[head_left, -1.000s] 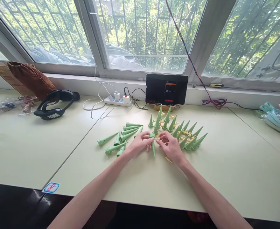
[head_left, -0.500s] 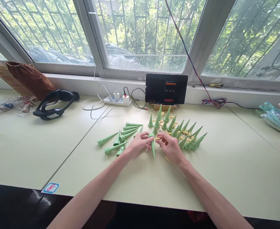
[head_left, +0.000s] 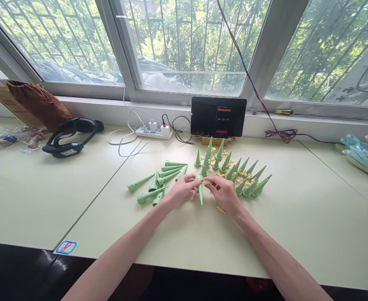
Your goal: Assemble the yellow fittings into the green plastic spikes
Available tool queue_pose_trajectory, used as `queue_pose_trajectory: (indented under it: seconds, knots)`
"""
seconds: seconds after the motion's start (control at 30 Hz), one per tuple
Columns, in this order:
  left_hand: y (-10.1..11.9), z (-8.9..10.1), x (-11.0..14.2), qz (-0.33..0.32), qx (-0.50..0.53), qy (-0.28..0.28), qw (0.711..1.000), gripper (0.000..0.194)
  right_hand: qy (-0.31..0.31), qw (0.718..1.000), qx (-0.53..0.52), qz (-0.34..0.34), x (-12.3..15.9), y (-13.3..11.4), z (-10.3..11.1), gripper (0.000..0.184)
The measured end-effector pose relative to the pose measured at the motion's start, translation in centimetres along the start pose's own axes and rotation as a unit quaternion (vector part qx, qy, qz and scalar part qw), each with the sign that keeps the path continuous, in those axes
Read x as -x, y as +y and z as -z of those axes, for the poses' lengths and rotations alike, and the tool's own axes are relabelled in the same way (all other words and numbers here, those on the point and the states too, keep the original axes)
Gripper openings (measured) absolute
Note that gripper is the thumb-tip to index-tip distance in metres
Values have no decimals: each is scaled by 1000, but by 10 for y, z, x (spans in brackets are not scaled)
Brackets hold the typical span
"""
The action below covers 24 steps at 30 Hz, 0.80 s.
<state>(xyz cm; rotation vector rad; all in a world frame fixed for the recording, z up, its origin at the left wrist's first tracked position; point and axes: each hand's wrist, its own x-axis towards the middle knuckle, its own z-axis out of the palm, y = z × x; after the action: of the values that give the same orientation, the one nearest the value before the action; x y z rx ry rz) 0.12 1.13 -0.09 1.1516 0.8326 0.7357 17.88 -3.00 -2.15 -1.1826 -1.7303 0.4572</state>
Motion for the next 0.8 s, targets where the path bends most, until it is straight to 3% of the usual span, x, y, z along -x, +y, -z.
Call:
queue_pose_trajectory:
  seconds: [0.4, 0.8]
  knots:
    - [-4, 2, -2, 0, 3, -1, 1000, 37, -1, 999, 28, 29, 0, 1, 0, 19]
    - [-3, 1, -1, -8, -10, -17, 1000, 37, 5, 1000, 4, 1, 1, -1, 0, 23]
